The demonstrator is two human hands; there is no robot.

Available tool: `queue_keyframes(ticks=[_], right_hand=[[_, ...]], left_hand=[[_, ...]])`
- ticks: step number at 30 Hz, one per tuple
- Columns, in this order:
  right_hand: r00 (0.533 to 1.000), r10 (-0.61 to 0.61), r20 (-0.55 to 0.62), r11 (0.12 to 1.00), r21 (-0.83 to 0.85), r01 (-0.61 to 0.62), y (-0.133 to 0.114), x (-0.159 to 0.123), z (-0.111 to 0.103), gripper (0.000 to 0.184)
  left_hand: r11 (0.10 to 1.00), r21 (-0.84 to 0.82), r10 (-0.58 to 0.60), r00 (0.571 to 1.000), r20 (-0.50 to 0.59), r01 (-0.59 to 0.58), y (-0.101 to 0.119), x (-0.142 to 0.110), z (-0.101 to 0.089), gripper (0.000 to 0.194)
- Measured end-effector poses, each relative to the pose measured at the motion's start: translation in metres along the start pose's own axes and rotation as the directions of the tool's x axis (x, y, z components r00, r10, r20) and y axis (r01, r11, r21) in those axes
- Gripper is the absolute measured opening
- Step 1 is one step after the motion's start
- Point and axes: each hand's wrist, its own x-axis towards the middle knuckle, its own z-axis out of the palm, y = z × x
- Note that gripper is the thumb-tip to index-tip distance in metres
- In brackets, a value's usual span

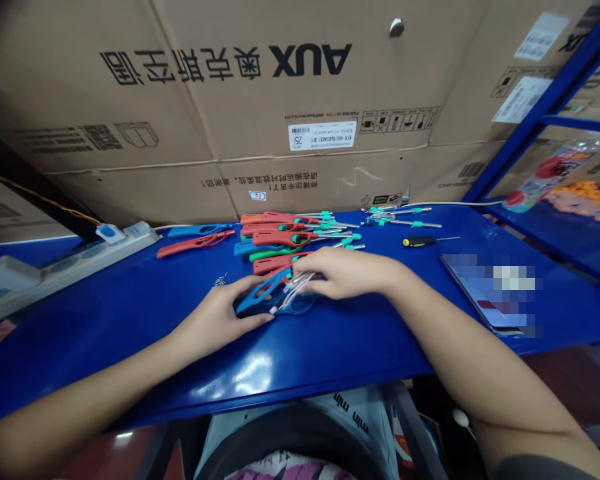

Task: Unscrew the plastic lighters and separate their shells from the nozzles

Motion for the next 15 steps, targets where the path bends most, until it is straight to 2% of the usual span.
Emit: queue_keyframes(ticks=[2,4,5,6,7,8,9,12,15], right_hand=[[0.995,0.100,-0.027,0.995,-0.022,-0.101,0.010,-0.015,-0.021,0.023],[0.952,0.281,-0.118,0.941,-0.163,-0.298,0.032,-0.030,-0.039,0.024],[0.901,0.400,-0.169,0.867,-0.249,-0.432,0.047,-0.037,-0.046,0.024],[0.823,0.511,-0.250,0.761,-0.313,-0.567,0.065,-0.044,-0.051,0.022],[0.726,0.599,-0.338,0.633,-0.354,-0.688,0.083,-0.050,-0.055,0.020],[0.670,0.636,-0.383,0.568,-0.356,-0.742,0.100,-0.055,-0.057,0.023],[0.635,0.660,-0.403,0.529,-0.352,-0.773,0.116,-0.060,-0.059,0.027],[0.604,0.699,-0.382,0.509,-0.327,-0.796,0.153,-0.074,-0.059,0.026],[0.590,0.709,-0.386,0.511,-0.296,-0.807,0.173,-0.083,-0.057,0.032]], left_hand=[[1.000,-0.001,-0.023,0.999,0.025,0.023,0.001,-0.001,-0.002,0.054],[1.000,0.020,0.000,0.997,0.077,-0.002,0.003,-0.002,-0.004,0.049],[0.999,0.035,0.025,0.994,0.109,-0.029,0.004,-0.003,-0.005,0.047],[0.997,0.049,0.052,0.988,0.145,-0.060,0.005,-0.004,-0.006,0.044],[0.994,0.064,0.075,0.980,0.186,-0.089,0.007,-0.006,-0.007,0.043],[0.990,0.079,0.092,0.969,0.230,-0.113,0.008,-0.007,-0.008,0.042],[0.986,0.095,0.105,0.956,0.274,-0.135,0.010,-0.008,-0.009,0.043],[0.978,0.114,0.124,0.924,0.363,-0.176,0.011,-0.008,-0.017,0.046],[0.979,0.043,0.171,0.911,0.376,-0.202,0.004,0.000,-0.033,0.041]])
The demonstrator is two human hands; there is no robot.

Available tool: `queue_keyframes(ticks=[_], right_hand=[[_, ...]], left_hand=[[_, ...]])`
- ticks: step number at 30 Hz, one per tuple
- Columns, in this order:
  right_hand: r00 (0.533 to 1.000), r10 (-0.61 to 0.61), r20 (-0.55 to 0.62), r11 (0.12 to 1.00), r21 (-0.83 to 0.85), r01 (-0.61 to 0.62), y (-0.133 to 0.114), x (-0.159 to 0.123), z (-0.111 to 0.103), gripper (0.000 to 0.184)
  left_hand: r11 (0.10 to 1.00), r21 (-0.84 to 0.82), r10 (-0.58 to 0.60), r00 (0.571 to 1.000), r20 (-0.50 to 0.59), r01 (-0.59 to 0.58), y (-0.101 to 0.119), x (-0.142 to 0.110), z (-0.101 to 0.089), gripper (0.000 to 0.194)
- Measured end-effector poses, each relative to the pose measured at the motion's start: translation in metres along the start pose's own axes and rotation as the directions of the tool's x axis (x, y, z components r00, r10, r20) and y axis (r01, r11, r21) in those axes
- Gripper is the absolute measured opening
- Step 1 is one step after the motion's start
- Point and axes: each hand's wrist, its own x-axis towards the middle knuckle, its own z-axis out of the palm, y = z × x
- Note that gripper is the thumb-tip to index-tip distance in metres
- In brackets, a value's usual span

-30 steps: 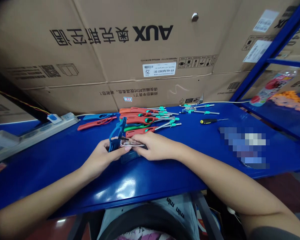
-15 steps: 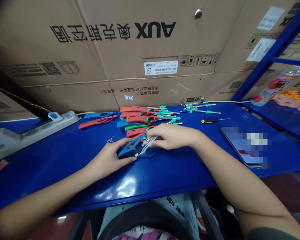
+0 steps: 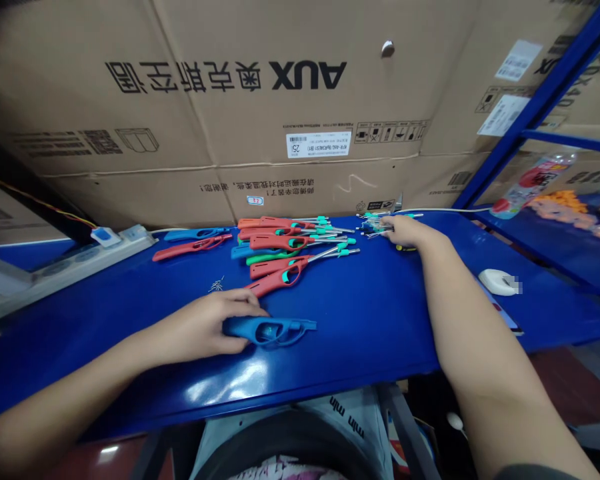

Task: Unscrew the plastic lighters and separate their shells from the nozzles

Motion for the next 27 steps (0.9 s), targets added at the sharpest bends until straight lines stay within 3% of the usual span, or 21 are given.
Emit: queue_keyframes(ticks=[3,5,7,10,12,14,16,18,21,27], right_hand=[[0.995,0.051,-0.087,0.999,-0.008,-0.052,0.008,0.002,0.009,0.046],[0.985,0.072,-0.157,0.997,-0.015,-0.075,0.008,0.003,0.012,0.049],[0.975,0.060,-0.213,0.998,-0.013,-0.064,0.004,0.004,0.012,0.056],[0.962,-0.011,-0.272,1.000,-0.010,0.009,-0.016,0.002,0.005,0.066],[0.935,-0.148,-0.322,0.987,0.010,0.160,-0.041,-0.005,-0.004,0.056],[0.828,-0.391,-0.401,0.889,0.067,0.452,-0.074,-0.017,-0.012,0.035],[0.724,-0.551,-0.416,0.763,0.101,0.639,-0.111,-0.034,-0.018,0.028],[0.661,-0.688,-0.300,0.661,0.117,0.741,-0.144,-0.052,-0.019,0.032],[0.618,-0.768,-0.170,0.616,0.069,0.785,-0.175,-0.071,-0.010,0.038],[0.597,-0.792,-0.131,0.591,0.082,0.802,-0.183,-0.069,0.006,0.029]], left_hand=[[0.998,-0.039,0.053,0.993,-0.102,-0.057,-0.021,0.000,-0.028,0.030],[0.999,0.026,0.029,0.968,-0.247,-0.023,-0.040,-0.003,-0.049,0.032],[0.988,0.111,-0.063,0.934,-0.351,0.108,-0.062,-0.009,-0.070,0.040],[0.936,0.162,-0.229,0.891,-0.393,0.312,-0.091,-0.023,-0.094,0.051],[0.901,0.173,-0.316,0.874,-0.370,0.399,-0.106,-0.031,-0.104,0.051],[0.876,0.174,-0.371,0.859,-0.353,0.450,-0.115,-0.037,-0.110,0.052],[0.866,0.181,-0.392,0.858,-0.332,0.466,-0.122,-0.040,-0.112,0.052],[0.860,0.207,-0.400,0.868,-0.296,0.467,-0.128,-0.041,-0.112,0.051],[0.843,0.242,-0.417,0.868,-0.269,0.480,-0.137,-0.042,-0.113,0.050],[0.830,0.270,-0.416,0.864,-0.282,0.488,-0.141,-0.046,-0.115,0.059]])
